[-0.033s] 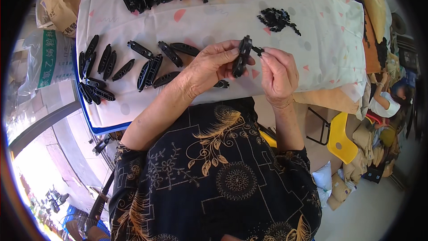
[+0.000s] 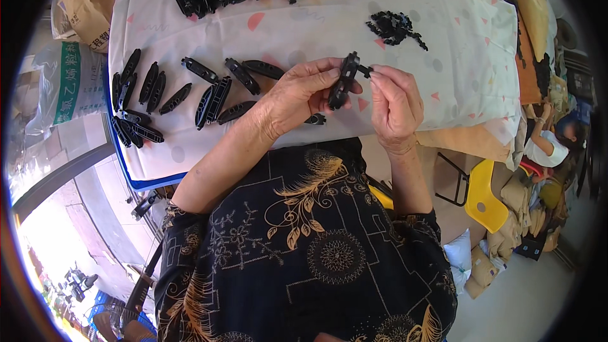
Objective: Assembling small black plastic components at a manual assembly station.
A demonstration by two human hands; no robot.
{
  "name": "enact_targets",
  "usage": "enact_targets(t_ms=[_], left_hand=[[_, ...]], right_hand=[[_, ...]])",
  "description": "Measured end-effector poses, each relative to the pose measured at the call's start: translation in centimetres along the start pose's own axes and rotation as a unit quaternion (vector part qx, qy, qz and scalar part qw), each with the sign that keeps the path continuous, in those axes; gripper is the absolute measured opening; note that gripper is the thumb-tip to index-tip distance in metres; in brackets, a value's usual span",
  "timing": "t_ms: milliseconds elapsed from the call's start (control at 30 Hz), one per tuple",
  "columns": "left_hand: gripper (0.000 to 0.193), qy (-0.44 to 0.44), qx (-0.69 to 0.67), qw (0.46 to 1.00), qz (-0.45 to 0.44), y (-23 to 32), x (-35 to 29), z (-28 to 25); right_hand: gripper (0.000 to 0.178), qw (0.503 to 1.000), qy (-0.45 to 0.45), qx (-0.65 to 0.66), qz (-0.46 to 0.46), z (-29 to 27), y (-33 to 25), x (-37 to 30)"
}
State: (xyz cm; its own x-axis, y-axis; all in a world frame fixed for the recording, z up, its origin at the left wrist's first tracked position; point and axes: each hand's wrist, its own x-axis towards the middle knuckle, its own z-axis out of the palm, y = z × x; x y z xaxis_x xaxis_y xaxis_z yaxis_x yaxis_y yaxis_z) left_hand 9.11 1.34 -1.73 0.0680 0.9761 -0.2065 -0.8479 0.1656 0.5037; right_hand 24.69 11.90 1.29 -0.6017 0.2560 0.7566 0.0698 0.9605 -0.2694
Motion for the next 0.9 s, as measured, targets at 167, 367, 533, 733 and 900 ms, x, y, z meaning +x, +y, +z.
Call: enact_targets(t_ms=[167,367,533,733,900], left_hand=[[0.033,-0.001,-0.048,0.998,-0.038,0.2,-0.3,0.6],[0.034,0.011,-0.039,0.998,-0.040,0.1,-0.4,1.2],[0.031,0.002,-0.046,0.999,0.005,-0.8,0.0,0.8],[0.032,0.001,-0.036,0.998,0.042,-1.2,0.1,0.8],[0.035,0.002,-0.017,0.998,0.057,-1.3,0.1,0.8]], right_hand=[[0.019,0.987,-0.046,0.116,0.102,-0.1,-0.1,0.3],[0.024,0.976,0.004,0.094,0.197,-0.4,-0.7,0.6],[0.022,0.990,0.004,0.051,0.131,0.1,-1.2,0.2],[0.027,0.992,0.011,0.034,0.125,1.0,-2.3,-0.6],[0.027,0.991,0.014,0.032,0.126,1.4,-2.3,-0.8]])
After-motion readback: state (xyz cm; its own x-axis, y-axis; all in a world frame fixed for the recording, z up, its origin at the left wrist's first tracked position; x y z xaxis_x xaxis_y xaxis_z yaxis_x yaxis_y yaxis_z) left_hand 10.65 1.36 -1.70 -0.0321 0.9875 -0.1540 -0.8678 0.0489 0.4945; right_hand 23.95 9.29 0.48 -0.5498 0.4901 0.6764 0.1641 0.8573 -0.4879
